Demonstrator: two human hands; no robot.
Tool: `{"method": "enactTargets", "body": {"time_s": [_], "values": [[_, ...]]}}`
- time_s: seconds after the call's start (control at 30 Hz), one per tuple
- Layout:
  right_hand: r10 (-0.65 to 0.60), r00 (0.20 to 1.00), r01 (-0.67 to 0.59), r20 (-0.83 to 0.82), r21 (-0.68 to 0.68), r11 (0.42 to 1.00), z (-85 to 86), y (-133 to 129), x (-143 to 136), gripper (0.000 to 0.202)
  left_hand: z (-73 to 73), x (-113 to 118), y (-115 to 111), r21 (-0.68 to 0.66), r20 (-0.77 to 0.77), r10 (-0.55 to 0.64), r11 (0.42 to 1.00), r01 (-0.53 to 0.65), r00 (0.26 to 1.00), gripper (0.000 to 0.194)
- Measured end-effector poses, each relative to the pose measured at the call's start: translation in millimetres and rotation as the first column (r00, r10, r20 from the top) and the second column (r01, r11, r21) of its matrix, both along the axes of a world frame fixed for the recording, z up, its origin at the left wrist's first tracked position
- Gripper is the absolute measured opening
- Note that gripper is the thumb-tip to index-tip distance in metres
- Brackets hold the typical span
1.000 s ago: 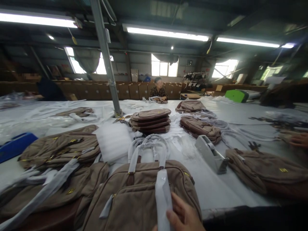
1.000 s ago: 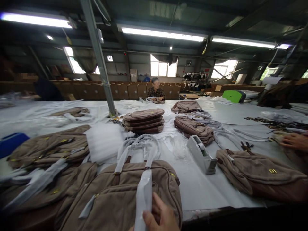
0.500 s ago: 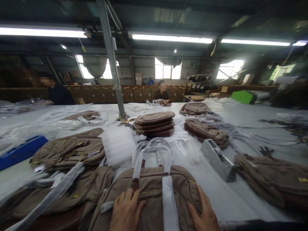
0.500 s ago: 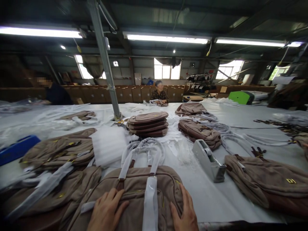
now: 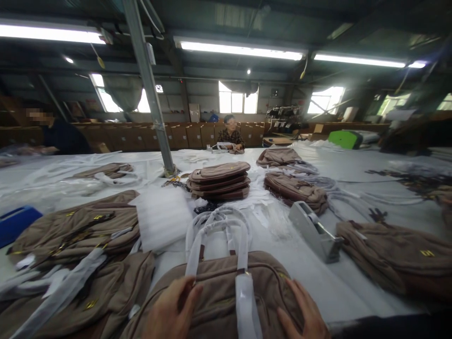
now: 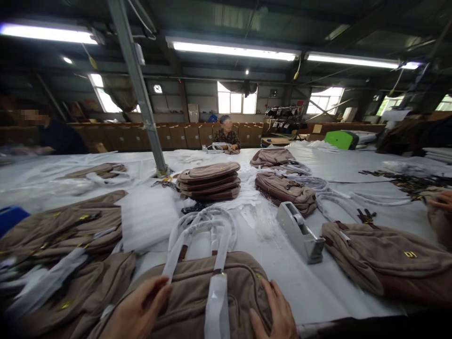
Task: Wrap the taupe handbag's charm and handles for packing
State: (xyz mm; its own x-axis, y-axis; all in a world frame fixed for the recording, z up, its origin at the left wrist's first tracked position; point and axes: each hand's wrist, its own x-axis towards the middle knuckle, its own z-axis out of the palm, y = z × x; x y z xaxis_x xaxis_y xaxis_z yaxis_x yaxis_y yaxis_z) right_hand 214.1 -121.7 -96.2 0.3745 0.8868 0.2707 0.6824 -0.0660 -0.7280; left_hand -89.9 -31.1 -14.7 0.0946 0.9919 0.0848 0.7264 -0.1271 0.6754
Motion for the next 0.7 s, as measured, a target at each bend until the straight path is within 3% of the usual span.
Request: {"method": "enactTargets", "body": {"time_s": [0.07, 0.13, 0.23, 0.33, 0.5, 0.6, 0.7], "values": [[-0.024, 1.0, 0.024, -0.002, -0.004, 1.0, 21.5, 10, 4, 0.053, 18.8, 10, 32, 0.043, 0.037, 0.088, 0.995, -0.089, 0.995, 0.048], [-0.023, 0.993, 0.022, -0.113, -0.006, 1.0, 46.1, 30, 6, 0.054, 25.4, 20, 73, 0.075, 0.032, 0.081, 0.994, -0.083, 0.996, 0.056], [0.04, 0.908, -0.07, -0.417, -0.058, 0.996, 72.5, 83, 4, 0.053, 11.1, 35, 135, 0.02, -0.083, 0.025, 1.0, -0.023, 0.996, 0.062], [-0.003, 0.751, -0.174, -0.661, -0.202, 0.964, 78.2, 145, -9, 0.037, -13.3, 47, 176, -0.042, -0.122, -0.034, 0.999, 0.029, 0.992, 0.062], [-0.09, 0.604, -0.303, -0.792, -0.333, 0.893, 67.9, 216, -52, 0.031, -31.3, 64, 205, -0.103, -0.075, -0.085, 0.992, 0.077, 0.994, 0.062], [-0.124, 0.539, -0.324, -0.833, -0.341, 0.882, 64.4, 232, -64, 0.021, -30.0, 67, 217, -0.163, 0.0, -0.093, 0.982, 0.091, 0.996, 0.048], [-0.11, 0.498, -0.309, -0.86, -0.294, 0.904, 68.0, 235, -53, 0.011, -22.5, 57, 228, -0.257, 0.086, -0.112, 0.957, 0.131, 0.99, 0.026]]}}
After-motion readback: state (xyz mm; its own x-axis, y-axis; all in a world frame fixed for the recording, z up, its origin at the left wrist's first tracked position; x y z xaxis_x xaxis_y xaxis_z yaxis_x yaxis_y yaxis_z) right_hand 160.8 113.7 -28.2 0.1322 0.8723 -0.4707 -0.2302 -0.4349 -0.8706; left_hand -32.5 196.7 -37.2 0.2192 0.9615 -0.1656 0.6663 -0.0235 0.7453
